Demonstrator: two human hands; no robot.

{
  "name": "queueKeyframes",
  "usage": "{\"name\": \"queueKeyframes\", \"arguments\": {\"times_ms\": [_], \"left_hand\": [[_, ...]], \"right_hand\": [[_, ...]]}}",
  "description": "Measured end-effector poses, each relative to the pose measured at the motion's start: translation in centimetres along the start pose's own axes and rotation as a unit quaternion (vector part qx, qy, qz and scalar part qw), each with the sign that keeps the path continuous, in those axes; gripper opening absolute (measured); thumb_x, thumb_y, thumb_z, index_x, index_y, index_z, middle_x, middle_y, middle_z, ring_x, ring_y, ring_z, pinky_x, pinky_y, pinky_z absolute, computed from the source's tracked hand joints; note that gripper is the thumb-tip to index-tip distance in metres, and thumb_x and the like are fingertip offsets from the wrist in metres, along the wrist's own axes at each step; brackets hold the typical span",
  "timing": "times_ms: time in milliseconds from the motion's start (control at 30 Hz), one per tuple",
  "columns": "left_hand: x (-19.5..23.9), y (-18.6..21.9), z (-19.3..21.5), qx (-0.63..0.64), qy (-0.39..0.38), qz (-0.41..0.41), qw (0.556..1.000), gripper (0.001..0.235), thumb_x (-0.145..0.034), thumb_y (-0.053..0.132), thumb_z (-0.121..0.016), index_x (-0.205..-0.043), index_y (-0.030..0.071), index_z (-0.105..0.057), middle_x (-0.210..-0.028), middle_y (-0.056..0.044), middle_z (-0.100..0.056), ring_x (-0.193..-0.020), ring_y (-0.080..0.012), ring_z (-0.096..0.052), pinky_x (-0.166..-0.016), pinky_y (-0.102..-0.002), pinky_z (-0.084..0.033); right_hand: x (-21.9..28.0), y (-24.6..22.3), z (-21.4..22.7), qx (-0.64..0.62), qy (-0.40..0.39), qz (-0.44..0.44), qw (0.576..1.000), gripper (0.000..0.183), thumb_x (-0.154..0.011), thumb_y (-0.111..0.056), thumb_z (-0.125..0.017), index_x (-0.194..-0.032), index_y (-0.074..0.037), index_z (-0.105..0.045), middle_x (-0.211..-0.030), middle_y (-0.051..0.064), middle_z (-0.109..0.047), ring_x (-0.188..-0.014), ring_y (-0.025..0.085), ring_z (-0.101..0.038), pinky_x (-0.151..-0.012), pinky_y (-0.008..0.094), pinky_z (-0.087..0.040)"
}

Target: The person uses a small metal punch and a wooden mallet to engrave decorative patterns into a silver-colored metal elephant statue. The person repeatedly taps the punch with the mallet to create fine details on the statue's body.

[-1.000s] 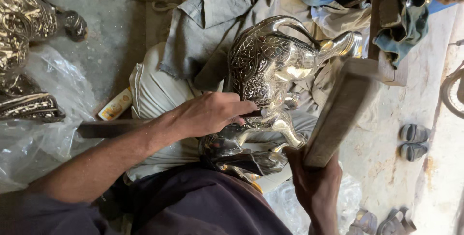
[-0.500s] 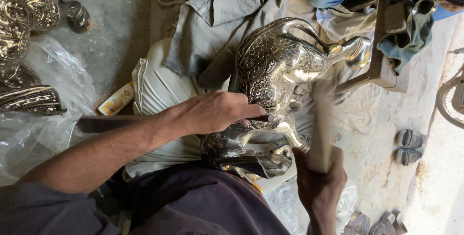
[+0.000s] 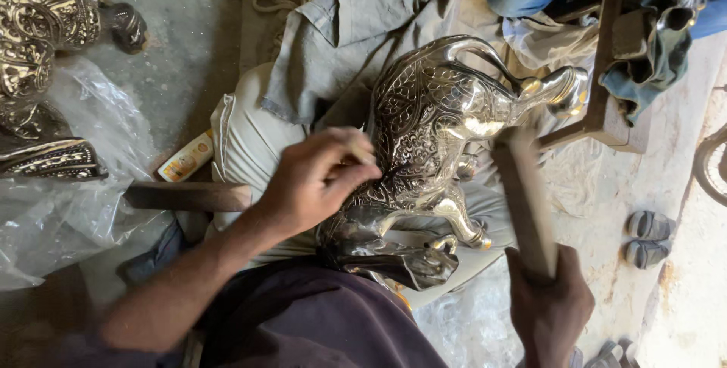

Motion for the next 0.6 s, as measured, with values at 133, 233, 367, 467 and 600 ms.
{"name": "queueKeyframes", "arguments": {"times_ms": [133,233,367,467,600], "left_hand": [[2.2,-0.5,0.4,0.000,0.095,0.233,0.968,0.030,-0.098,0.012,-0.071,-0.120,0.000,-0.055,-0.103,-0.010,-0.073,-0.089,-0.0171,-0.078,-0.072,-0.026,-0.067],[3.2,-0.9,-1.2,0.036,0.087,0.282,0.955,0.030,-0.096,0.014,-0.074,-0.116,0.002,-0.057,-0.094,-0.008,-0.076,-0.084,-0.0154,-0.078,-0.071,-0.027,-0.065],[3.3,-1.3,-2.8,0.019,0.068,0.275,0.959,0.033,-0.095,0.016,-0.076,-0.119,0.003,-0.058,-0.092,-0.007,-0.076,-0.083,-0.0141,-0.079,-0.069,-0.026,-0.064],[3.6,-1.0,-3.3,-0.037,0.068,0.211,0.974,0.034,-0.096,0.017,-0.076,-0.121,0.005,-0.058,-0.094,-0.007,-0.076,-0.085,-0.0143,-0.078,-0.067,-0.026,-0.064],[4.0,-0.5,-3.7,-0.090,0.090,0.141,0.982,0.036,-0.096,0.017,-0.074,-0.125,0.003,-0.057,-0.096,-0.008,-0.075,-0.082,-0.0155,-0.075,-0.060,-0.027,-0.060]], "right_hand": [[-0.5,1.5,-1.4,-0.220,-0.003,-0.041,0.975,0.051,-0.084,-0.011,-0.084,-0.122,0.001,-0.054,-0.103,0.010,-0.073,-0.087,0.019,-0.070,-0.079,0.033,-0.054],[-1.5,0.9,-2.3,-0.341,-0.038,-0.010,0.939,0.055,-0.088,-0.008,-0.081,-0.133,0.001,-0.050,-0.105,0.010,-0.071,-0.093,0.016,-0.067,-0.083,0.030,-0.055],[-3.6,-2.0,-0.2,-0.353,-0.016,0.125,0.927,0.069,-0.093,-0.002,-0.073,-0.153,0.000,-0.039,-0.111,0.010,-0.066,-0.100,0.017,-0.066,-0.089,0.031,-0.055],[-4.8,-4.9,1.8,-0.139,0.044,0.286,0.947,0.066,-0.088,0.002,-0.067,-0.150,-0.001,-0.043,-0.119,0.016,-0.065,-0.105,0.026,-0.065,-0.090,0.038,-0.054],[-7.0,-8.1,2.3,0.199,0.105,0.393,0.892,0.047,-0.106,-0.008,-0.070,-0.150,-0.023,-0.061,-0.120,0.002,-0.072,-0.091,0.022,-0.063,-0.086,0.040,-0.046]]}}
Point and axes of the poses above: each hand's wrist, its own x-axis away from the middle knuckle, its own z-axis out of the back of the hand, y = z × x, the point moved 4 cm from there along -x, towards the middle knuckle
